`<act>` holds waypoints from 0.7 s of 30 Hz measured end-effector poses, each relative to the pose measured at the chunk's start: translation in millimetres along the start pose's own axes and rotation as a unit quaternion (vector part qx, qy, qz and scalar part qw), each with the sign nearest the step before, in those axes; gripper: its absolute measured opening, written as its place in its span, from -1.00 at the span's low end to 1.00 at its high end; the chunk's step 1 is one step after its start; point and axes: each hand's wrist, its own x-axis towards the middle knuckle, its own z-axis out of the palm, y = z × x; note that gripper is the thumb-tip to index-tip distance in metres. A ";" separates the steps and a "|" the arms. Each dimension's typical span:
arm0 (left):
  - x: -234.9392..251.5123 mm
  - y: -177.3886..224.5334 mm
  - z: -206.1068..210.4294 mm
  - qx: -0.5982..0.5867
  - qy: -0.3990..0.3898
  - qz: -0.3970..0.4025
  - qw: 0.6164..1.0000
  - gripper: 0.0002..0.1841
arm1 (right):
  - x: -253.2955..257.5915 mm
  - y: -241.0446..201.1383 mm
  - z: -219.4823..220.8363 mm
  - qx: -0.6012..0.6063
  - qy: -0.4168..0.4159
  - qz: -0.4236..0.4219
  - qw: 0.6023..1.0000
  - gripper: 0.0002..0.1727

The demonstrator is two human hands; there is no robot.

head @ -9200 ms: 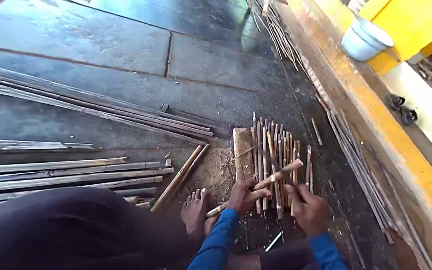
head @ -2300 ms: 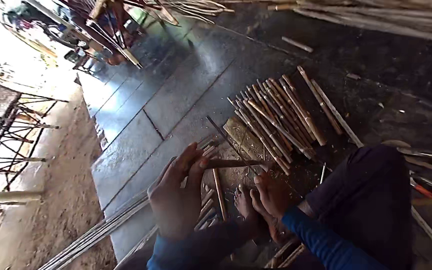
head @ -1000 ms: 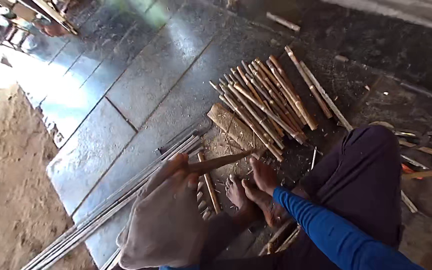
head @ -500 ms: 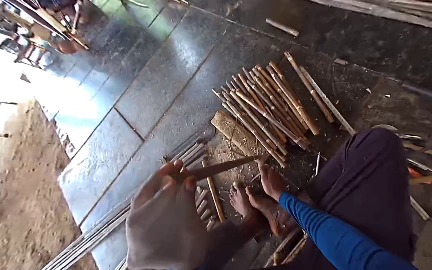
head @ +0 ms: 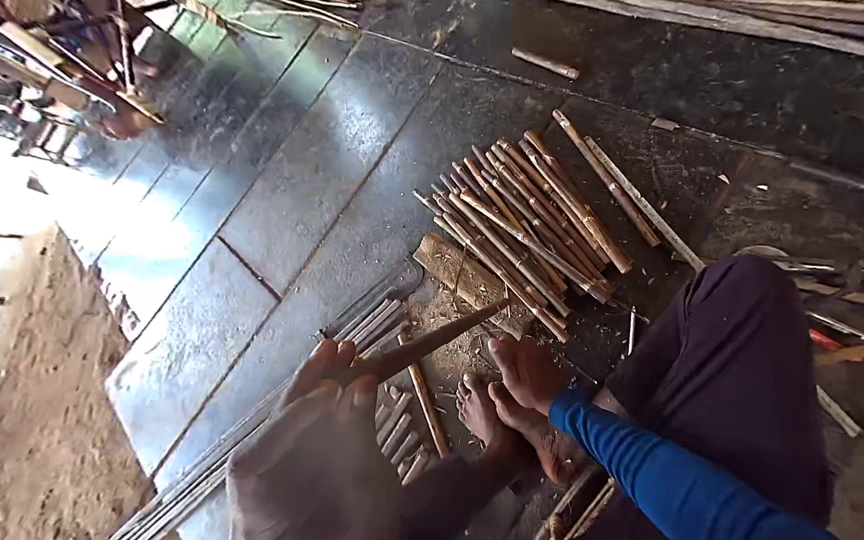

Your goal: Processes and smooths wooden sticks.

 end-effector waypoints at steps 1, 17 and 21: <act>-3.8 -0.2 -5.6 0.008 -0.001 0.001 1.000 -0.80 | -5.5 1.9 3.2 0.002 -0.021 0.009 1.000 -0.14; 7.6 0.1 -10.1 0.063 -0.016 0.031 0.997 -0.88 | 6.6 13.8 5.1 0.034 0.005 0.058 0.998 -0.11; -0.6 4.2 -8.5 0.055 0.005 0.022 0.998 -0.86 | -2.8 7.7 8.6 0.029 -0.009 0.025 0.999 -0.14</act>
